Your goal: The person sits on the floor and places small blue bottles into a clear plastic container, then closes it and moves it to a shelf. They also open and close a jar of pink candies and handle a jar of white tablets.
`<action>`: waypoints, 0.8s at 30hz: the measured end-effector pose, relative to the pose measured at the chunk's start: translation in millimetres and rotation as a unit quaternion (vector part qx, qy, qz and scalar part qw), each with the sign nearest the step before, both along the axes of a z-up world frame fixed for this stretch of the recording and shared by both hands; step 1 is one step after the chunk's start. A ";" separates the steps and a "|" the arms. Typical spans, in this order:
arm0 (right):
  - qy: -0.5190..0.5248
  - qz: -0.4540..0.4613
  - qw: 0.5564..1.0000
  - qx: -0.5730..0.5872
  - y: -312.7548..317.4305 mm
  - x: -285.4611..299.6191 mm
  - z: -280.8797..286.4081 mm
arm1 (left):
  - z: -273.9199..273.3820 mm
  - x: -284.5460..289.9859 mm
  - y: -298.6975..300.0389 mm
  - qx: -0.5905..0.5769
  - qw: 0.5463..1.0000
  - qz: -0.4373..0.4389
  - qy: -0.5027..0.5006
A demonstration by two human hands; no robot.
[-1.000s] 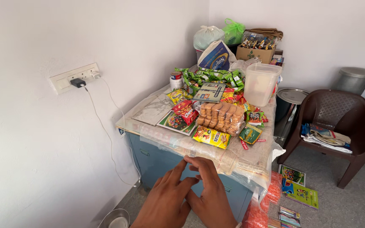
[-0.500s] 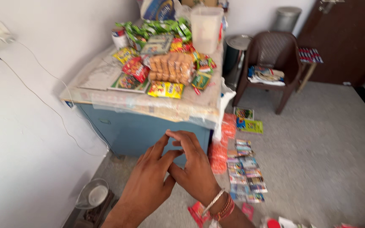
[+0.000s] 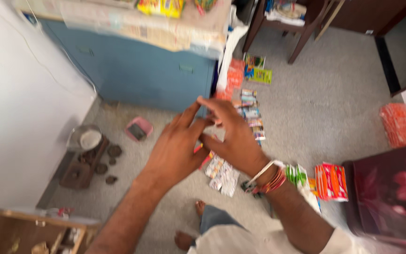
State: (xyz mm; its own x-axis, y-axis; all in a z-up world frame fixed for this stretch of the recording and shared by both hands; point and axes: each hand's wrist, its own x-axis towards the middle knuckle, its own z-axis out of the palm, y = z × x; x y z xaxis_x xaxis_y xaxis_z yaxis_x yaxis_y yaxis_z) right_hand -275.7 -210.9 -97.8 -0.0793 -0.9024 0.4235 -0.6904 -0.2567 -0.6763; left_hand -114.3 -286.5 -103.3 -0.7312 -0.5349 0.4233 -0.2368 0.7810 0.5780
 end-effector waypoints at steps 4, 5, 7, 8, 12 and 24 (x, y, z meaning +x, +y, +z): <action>-0.016 0.027 0.997 0.063 34.4 -30.4 7.1 | -0.4 -12.2 24.4 -0.002 1.000 -0.010 -0.019; -0.018 0.035 0.997 0.074 41.2 -39.6 9.2 | -0.2 -18.1 30.6 -0.005 1.000 -0.013 -0.022; -0.013 0.042 0.995 0.089 54.2 -57.7 12.3 | -0.6 -32.9 43.3 0.004 0.999 -0.014 -0.033; -0.007 0.042 0.995 0.094 59.9 -67.2 13.0 | -1.3 -41.4 48.8 0.008 0.999 -0.015 -0.039; -0.005 0.042 0.993 0.107 82.1 -111.6 3.8 | -13.3 -89.7 69.5 0.020 0.999 -0.014 -0.045; 0.028 0.090 0.981 0.168 138.5 -258.3 -32.1 | -66.8 -232.7 159.9 0.133 0.989 0.048 -0.046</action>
